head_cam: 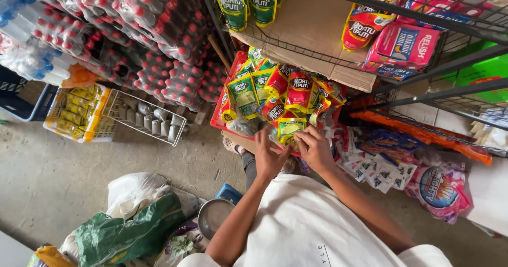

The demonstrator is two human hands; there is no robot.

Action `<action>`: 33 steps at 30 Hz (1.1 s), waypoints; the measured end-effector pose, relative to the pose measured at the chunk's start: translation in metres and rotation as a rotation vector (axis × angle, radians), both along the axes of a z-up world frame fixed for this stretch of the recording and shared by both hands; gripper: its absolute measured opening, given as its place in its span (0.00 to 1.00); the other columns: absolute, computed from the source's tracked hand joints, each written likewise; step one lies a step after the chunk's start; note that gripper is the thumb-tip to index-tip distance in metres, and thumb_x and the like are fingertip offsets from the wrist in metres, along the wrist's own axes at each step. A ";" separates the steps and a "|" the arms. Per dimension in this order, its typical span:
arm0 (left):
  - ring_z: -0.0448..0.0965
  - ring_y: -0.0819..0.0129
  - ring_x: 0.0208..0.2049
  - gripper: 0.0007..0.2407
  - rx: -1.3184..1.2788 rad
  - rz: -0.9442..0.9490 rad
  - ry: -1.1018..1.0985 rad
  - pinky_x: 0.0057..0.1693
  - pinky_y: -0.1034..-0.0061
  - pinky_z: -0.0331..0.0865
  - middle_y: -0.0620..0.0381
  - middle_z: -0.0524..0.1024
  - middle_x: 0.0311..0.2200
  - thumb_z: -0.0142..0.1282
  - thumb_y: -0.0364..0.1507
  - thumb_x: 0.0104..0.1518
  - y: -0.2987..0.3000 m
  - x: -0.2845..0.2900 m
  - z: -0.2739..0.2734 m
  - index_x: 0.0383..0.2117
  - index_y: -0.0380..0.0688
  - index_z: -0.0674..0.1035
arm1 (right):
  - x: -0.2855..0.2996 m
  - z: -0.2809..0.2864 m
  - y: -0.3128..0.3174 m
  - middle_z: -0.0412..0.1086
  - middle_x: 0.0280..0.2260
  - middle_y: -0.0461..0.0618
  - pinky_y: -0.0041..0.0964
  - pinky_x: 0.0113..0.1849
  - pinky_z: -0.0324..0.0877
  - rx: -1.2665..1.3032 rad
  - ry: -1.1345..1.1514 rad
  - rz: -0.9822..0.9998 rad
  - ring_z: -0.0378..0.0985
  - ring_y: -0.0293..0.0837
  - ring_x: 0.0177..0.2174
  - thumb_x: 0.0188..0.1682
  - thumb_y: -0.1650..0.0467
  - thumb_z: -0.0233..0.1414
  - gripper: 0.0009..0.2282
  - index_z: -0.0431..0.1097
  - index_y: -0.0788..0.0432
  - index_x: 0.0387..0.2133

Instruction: The person is organizing and stocking small condiment sachets in a crate and on a store shelf.

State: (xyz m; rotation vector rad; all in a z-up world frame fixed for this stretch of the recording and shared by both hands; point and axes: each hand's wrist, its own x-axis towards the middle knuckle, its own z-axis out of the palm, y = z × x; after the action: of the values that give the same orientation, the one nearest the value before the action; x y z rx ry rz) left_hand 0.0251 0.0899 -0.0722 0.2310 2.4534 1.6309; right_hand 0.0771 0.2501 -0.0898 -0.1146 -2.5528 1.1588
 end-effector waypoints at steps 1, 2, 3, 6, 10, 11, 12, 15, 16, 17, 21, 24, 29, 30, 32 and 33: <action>0.78 0.63 0.32 0.29 -0.002 -0.001 -0.003 0.41 0.74 0.75 0.49 0.70 0.45 0.72 0.31 0.43 0.001 0.001 -0.013 0.54 0.38 0.72 | 0.000 -0.001 0.000 0.70 0.31 0.53 0.40 0.32 0.72 -0.002 -0.003 -0.001 0.77 0.50 0.29 0.47 0.78 0.57 0.09 0.76 0.63 0.40; 0.80 0.63 0.30 0.20 -0.004 0.010 -0.058 0.38 0.75 0.76 0.51 0.72 0.44 0.69 0.29 0.48 0.002 0.002 -0.026 0.47 0.38 0.77 | 0.000 -0.001 0.000 0.70 0.31 0.53 0.41 0.32 0.72 -0.005 -0.012 0.008 0.77 0.51 0.29 0.47 0.77 0.58 0.08 0.76 0.62 0.40; 0.81 0.64 0.28 0.10 -0.007 0.022 -0.111 0.36 0.77 0.76 0.52 0.74 0.42 0.66 0.27 0.54 0.002 0.001 -0.038 0.40 0.38 0.83 | -0.001 -0.002 0.000 0.69 0.31 0.53 0.41 0.32 0.71 -0.009 -0.019 0.018 0.76 0.51 0.29 0.48 0.77 0.58 0.08 0.76 0.62 0.40; 0.83 0.70 0.34 0.06 0.128 0.022 0.037 0.35 0.80 0.80 0.54 0.74 0.41 0.60 0.22 0.55 0.000 -0.004 -0.054 0.37 0.36 0.83 | -0.004 -0.009 0.002 0.68 0.32 0.53 0.41 0.33 0.71 -0.023 -0.031 0.048 0.76 0.51 0.30 0.48 0.78 0.56 0.08 0.77 0.61 0.40; 0.85 0.70 0.32 0.06 0.190 0.017 -0.028 0.38 0.81 0.80 0.54 0.77 0.38 0.60 0.20 0.57 -0.003 -0.015 -0.078 0.39 0.36 0.85 | -0.009 -0.011 0.009 0.69 0.33 0.53 0.39 0.33 0.71 -0.058 -0.040 0.050 0.76 0.49 0.31 0.47 0.80 0.55 0.09 0.77 0.60 0.39; 0.86 0.70 0.31 0.05 0.213 0.017 -0.050 0.36 0.81 0.79 0.53 0.75 0.38 0.59 0.19 0.57 -0.001 -0.017 -0.079 0.37 0.35 0.84 | -0.011 -0.012 0.011 0.69 0.33 0.53 0.39 0.32 0.71 -0.103 -0.076 0.031 0.76 0.48 0.30 0.47 0.80 0.54 0.10 0.78 0.60 0.39; 0.86 0.71 0.30 0.04 0.235 0.016 -0.072 0.35 0.80 0.78 0.52 0.73 0.38 0.59 0.19 0.56 0.001 -0.019 -0.081 0.35 0.34 0.83 | -0.013 -0.012 0.013 0.69 0.34 0.52 0.38 0.31 0.71 -0.149 -0.112 0.012 0.76 0.47 0.29 0.47 0.80 0.54 0.10 0.79 0.60 0.39; 0.85 0.70 0.28 0.03 0.220 -0.039 -0.095 0.33 0.80 0.77 0.52 0.75 0.37 0.57 0.18 0.57 0.007 -0.020 -0.075 0.35 0.34 0.80 | -0.009 -0.022 0.022 0.70 0.34 0.51 0.37 0.32 0.71 -0.169 -0.093 -0.029 0.76 0.45 0.30 0.46 0.79 0.56 0.11 0.79 0.59 0.40; 0.85 0.70 0.28 0.03 0.221 -0.039 -0.094 0.33 0.80 0.77 0.52 0.75 0.37 0.57 0.18 0.57 0.010 -0.020 -0.078 0.35 0.34 0.80 | -0.008 -0.024 0.023 0.70 0.34 0.51 0.37 0.32 0.71 -0.169 -0.092 -0.029 0.76 0.45 0.30 0.46 0.79 0.56 0.11 0.79 0.59 0.40; 0.85 0.70 0.28 0.04 0.259 -0.043 -0.168 0.33 0.79 0.77 0.52 0.73 0.38 0.55 0.19 0.57 0.013 -0.020 -0.082 0.36 0.35 0.79 | -0.006 -0.026 0.023 0.70 0.35 0.52 0.35 0.32 0.72 -0.154 -0.090 -0.045 0.77 0.44 0.30 0.46 0.79 0.56 0.11 0.78 0.59 0.42; 0.77 0.61 0.29 0.09 0.058 -0.010 -0.137 0.35 0.73 0.74 0.49 0.72 0.38 0.58 0.18 0.55 0.026 -0.013 -0.083 0.41 0.39 0.80 | -0.003 -0.032 0.020 0.74 0.35 0.54 0.31 0.33 0.73 -0.257 -0.371 -0.123 0.81 0.42 0.30 0.52 0.76 0.53 0.14 0.73 0.57 0.51; 0.77 0.62 0.39 0.09 0.117 0.010 0.012 0.38 0.75 0.79 0.49 0.69 0.43 0.60 0.19 0.52 0.034 -0.007 -0.069 0.38 0.41 0.79 | 0.002 -0.068 0.022 0.77 0.34 0.51 0.30 0.34 0.74 -0.566 -0.522 -0.166 0.81 0.38 0.31 0.55 0.76 0.48 0.17 0.71 0.55 0.56; 0.78 0.57 0.41 0.12 0.067 -0.028 0.055 0.44 0.70 0.76 0.48 0.71 0.42 0.60 0.15 0.47 0.028 -0.001 -0.127 0.37 0.40 0.82 | 0.009 -0.095 0.029 0.77 0.36 0.45 0.29 0.38 0.77 -0.750 -0.330 -0.097 0.78 0.33 0.33 0.53 0.80 0.44 0.19 0.72 0.58 0.56; 0.80 0.58 0.41 0.12 0.115 -0.053 -0.050 0.43 0.71 0.78 0.49 0.71 0.43 0.58 0.14 0.48 0.026 -0.002 -0.137 0.37 0.40 0.83 | 0.009 -0.094 0.030 0.76 0.36 0.44 0.28 0.39 0.78 -0.725 -0.282 -0.066 0.76 0.31 0.32 0.53 0.81 0.44 0.19 0.73 0.59 0.56; 0.80 0.57 0.44 0.14 0.237 -0.105 -0.204 0.44 0.69 0.80 0.53 0.68 0.45 0.57 0.15 0.50 0.020 -0.010 -0.124 0.42 0.41 0.80 | 0.012 -0.079 0.028 0.77 0.36 0.46 0.28 0.37 0.75 -0.675 -0.290 -0.068 0.74 0.31 0.31 0.53 0.81 0.44 0.19 0.73 0.59 0.56; 0.81 0.57 0.46 0.16 0.362 -0.152 -0.356 0.44 0.67 0.82 0.57 0.65 0.47 0.56 0.16 0.51 0.017 -0.013 -0.118 0.47 0.43 0.77 | 0.013 -0.071 0.028 0.77 0.35 0.48 0.28 0.35 0.73 -0.621 -0.296 -0.066 0.71 0.31 0.29 0.53 0.82 0.44 0.20 0.74 0.59 0.56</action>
State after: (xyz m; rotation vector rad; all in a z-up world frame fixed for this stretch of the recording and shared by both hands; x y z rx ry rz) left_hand 0.0123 0.1071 -0.1899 0.1552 1.8321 1.8524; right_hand 0.0905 0.2776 -0.1611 -0.5453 -2.2937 1.9909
